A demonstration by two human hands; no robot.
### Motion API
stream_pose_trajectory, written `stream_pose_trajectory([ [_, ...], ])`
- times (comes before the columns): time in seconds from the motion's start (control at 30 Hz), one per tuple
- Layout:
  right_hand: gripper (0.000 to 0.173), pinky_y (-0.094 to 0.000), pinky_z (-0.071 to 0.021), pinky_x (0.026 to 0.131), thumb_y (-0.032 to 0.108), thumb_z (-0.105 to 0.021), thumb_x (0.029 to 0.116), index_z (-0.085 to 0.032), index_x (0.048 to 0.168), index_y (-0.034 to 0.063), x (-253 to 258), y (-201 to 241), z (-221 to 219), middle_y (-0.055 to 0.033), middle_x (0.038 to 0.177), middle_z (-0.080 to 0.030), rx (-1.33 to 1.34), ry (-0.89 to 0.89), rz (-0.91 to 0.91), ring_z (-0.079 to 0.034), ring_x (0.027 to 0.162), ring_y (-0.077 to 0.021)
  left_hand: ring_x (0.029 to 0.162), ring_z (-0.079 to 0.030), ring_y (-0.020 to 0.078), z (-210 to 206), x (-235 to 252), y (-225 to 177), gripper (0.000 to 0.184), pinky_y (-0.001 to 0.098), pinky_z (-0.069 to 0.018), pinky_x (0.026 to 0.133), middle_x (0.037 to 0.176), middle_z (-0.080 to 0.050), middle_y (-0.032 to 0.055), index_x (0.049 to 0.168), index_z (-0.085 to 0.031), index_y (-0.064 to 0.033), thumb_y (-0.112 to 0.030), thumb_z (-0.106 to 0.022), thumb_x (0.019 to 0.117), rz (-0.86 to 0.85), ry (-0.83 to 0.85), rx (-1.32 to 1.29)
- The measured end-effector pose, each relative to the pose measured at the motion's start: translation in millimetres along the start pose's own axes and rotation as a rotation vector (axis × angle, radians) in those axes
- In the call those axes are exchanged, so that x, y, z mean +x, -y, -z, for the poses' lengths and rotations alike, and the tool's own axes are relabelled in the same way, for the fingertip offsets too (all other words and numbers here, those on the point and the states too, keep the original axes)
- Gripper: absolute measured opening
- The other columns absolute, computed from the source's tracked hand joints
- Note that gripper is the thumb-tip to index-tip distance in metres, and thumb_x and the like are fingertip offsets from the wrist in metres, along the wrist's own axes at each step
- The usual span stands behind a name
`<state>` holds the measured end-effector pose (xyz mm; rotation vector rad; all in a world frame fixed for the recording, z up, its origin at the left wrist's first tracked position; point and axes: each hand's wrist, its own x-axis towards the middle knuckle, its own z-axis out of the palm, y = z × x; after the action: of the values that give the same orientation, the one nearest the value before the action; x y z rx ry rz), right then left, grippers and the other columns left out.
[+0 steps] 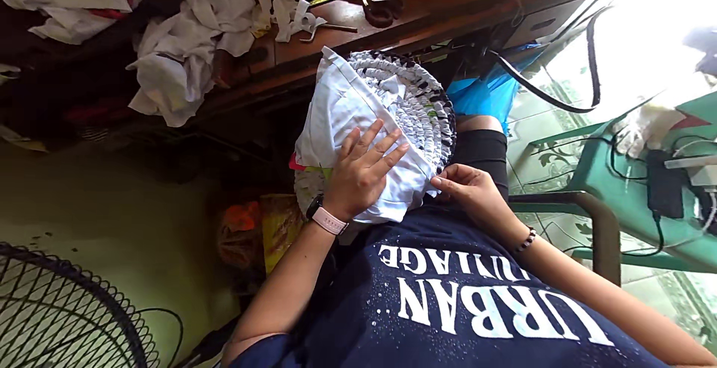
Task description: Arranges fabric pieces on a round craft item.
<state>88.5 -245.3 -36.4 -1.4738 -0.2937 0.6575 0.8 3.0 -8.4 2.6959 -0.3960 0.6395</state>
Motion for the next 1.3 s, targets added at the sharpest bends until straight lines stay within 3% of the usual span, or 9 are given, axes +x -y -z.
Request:
stream_pose_trajectory([
  [0.27, 0.012, -0.0271, -0.0593, 0.067, 0.012, -0.075, 0.0906, -0.067, 0.083, 0.0075, -1.5, 0.3, 0.8, -0.0010, 0.073, -0.070, -0.004, 0.041, 0.044, -0.067, 0.065, -0.0097, 0.152, -0.034, 0.0326, -0.9, -0.4, 0.6, 0.043, 0.0587, -0.0226, 0.124, 0.154, -0.054, 0.0056, 0.138, -0.067, -0.0203, -0.017, -0.050, 0.0992, -0.003, 0.000, 0.003],
  [0.43, 0.013, -0.0231, -0.0547, 0.063, 0.010, -0.075, 0.0875, -0.066, 0.079, 0.0104, -3.5, -0.9, 2.3, -0.0001, 0.077, -0.069, 0.011, 0.024, 0.101, -0.063, 0.066, -0.0074, 0.152, -0.034, 0.0324, -0.5, -0.5, 1.0, 0.043, 0.0581, -0.0224, 0.124, 0.154, -0.054, 0.0057, 0.138, -0.068, -0.0191, -0.016, -0.050, 0.0987, -0.004, 0.001, 0.007],
  [0.57, 0.015, -0.0266, -0.0578, 0.067, 0.005, -0.077, 0.0845, -0.064, 0.078, 0.0099, -5.2, 0.9, 4.4, -0.0013, 0.075, -0.069, 0.081, 0.015, 0.043, -0.065, 0.067, -0.0092, 0.152, -0.034, 0.0328, -1.3, -0.3, 1.2, 0.043, 0.0582, -0.0227, 0.123, 0.154, -0.053, 0.0060, 0.137, -0.068, -0.0201, -0.015, -0.050, 0.0981, -0.003, -0.002, 0.005],
  [0.63, 0.013, -0.0294, -0.0599, 0.070, 0.001, -0.075, 0.0839, -0.065, 0.085, 0.0080, -6.5, 5.2, 3.1, -0.0032, 0.077, -0.071, 0.141, 0.025, -0.023, -0.068, 0.070, -0.0115, 0.152, -0.034, 0.0333, -0.9, -0.2, 1.2, 0.043, 0.0586, -0.0226, 0.124, 0.154, -0.053, 0.0061, 0.136, -0.069, -0.0205, -0.015, -0.051, 0.0977, -0.005, -0.002, 0.005],
  [0.77, 0.009, -0.0333, -0.0628, 0.076, 0.003, -0.068, 0.0929, -0.067, 0.102, 0.0011, -10.1, 17.9, 1.3, -0.0091, 0.087, -0.073, 0.245, 0.069, -0.206, -0.072, 0.076, -0.0161, 0.152, -0.034, 0.0332, -0.8, -0.5, 1.6, 0.043, 0.0581, -0.0217, 0.124, 0.155, -0.053, 0.0067, 0.137, -0.069, -0.0203, -0.015, -0.051, 0.0979, -0.008, -0.001, -0.001],
  [0.87, 0.019, -0.0314, -0.0625, 0.074, 0.017, -0.057, 0.1023, -0.069, 0.096, 0.0036, -9.3, 22.1, -1.0, -0.0077, 0.084, -0.074, 0.218, 0.120, -0.254, -0.072, 0.074, -0.0144, 0.152, -0.034, 0.0332, -1.5, 0.0, 1.0, 0.042, 0.0583, -0.0221, 0.124, 0.154, -0.054, 0.0071, 0.136, -0.069, -0.0203, -0.015, -0.051, 0.0982, -0.009, -0.014, -0.002],
  [1.03, 0.016, -0.0310, -0.0620, 0.073, 0.013, -0.061, 0.1015, -0.071, 0.092, 0.0035, -4.7, 19.1, -3.0, -0.0072, 0.086, -0.073, 0.161, 0.091, -0.224, -0.071, 0.076, -0.0144, 0.149, -0.039, 0.0342, 5.8, 2.5, -1.3, 0.039, 0.0573, -0.0273, 0.122, 0.151, -0.056, 0.0107, 0.134, -0.070, -0.0155, -0.018, -0.053, 0.0993, 0.004, -0.054, -0.098],
  [1.17, 0.012, -0.0339, -0.0614, 0.077, 0.010, -0.064, 0.0997, -0.070, 0.092, 0.0047, -4.1, 15.1, -1.9, -0.0062, 0.091, -0.072, 0.194, 0.062, -0.200, -0.069, 0.082, -0.0149, 0.146, -0.042, 0.0347, 35.9, 17.9, 6.5, 0.042, 0.0518, -0.0347, 0.120, 0.150, -0.054, 0.0163, 0.136, -0.066, -0.0081, -0.028, -0.062, 0.0987, 0.152, -0.185, -0.146],
  [1.3, 0.012, -0.0372, -0.0631, 0.081, 0.008, -0.067, 0.0960, -0.072, 0.085, 0.0041, -2.9, 12.8, -5.0, -0.0094, 0.115, -0.066, 0.207, 0.015, -0.180, -0.069, 0.095, -0.0189, 0.127, -0.055, 0.0348, 62.2, 42.6, 46.2, 0.051, 0.0514, -0.0444, 0.108, 0.135, -0.060, 0.0211, 0.138, -0.063, -0.0041, -0.036, -0.065, 0.0984, 0.515, -0.281, -0.108],
])
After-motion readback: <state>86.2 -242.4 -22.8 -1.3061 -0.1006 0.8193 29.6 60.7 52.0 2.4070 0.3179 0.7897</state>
